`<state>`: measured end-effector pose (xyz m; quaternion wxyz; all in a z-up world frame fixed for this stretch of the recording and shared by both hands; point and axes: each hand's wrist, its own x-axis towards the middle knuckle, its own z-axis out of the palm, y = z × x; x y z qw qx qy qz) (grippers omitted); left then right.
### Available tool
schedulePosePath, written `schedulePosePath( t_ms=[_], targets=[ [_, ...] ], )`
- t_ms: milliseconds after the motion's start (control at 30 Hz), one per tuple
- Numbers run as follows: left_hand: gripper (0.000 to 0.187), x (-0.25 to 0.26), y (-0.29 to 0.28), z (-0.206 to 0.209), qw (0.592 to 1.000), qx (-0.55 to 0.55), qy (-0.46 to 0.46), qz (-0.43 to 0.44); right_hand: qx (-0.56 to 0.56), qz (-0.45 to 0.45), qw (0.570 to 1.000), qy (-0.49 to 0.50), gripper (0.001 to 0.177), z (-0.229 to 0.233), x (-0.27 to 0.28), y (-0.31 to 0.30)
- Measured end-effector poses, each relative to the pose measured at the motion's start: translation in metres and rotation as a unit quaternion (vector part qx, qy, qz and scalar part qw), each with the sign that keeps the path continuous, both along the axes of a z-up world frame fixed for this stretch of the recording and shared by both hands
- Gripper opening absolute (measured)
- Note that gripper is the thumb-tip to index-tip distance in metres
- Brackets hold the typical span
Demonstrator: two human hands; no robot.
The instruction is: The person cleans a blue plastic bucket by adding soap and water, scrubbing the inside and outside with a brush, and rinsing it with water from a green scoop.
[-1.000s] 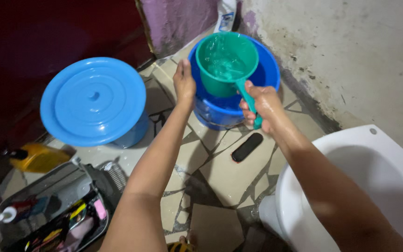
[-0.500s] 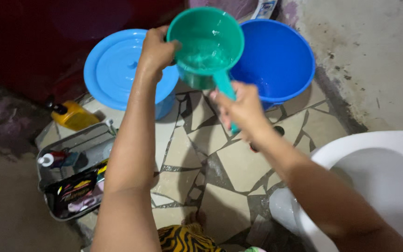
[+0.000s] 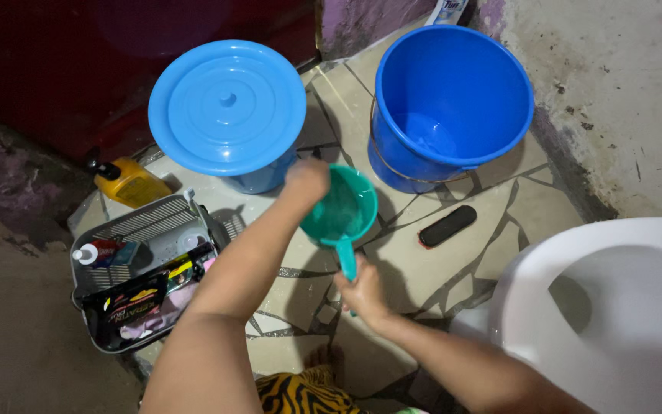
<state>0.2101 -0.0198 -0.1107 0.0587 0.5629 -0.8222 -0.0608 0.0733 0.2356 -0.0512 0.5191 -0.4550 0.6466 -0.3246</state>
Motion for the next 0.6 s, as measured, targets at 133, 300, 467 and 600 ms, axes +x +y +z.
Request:
schedulePosePath(
  t_ms=[133, 300, 467, 600],
  targets=[
    [0.027, -0.002, 0.005, -0.034, 0.992, 0.115, -0.020, 0.043, -0.035, -0.012, 0.998, 0.053, 0.045, -0.040, 0.008, 0.007],
    [0.028, 0.000, 0.014, -0.039, 0.980, 0.184, -0.058, 0.039, -0.065, 0.122, 0.953, 0.270, 0.039, -0.044, -0.021, -0.007],
    [0.028, -0.002, 0.006, -0.013, 0.971, 0.228, -0.054, 0.051, 0.116, 0.322, 0.854, 0.392, 0.051, -0.015, -0.027, -0.055],
    [0.024, -0.005, -0.012, 0.021, 0.993, 0.107, 0.036, 0.029, 0.139, 0.293, 0.865, 0.382, 0.053, -0.012, -0.030, -0.118]
  ],
)
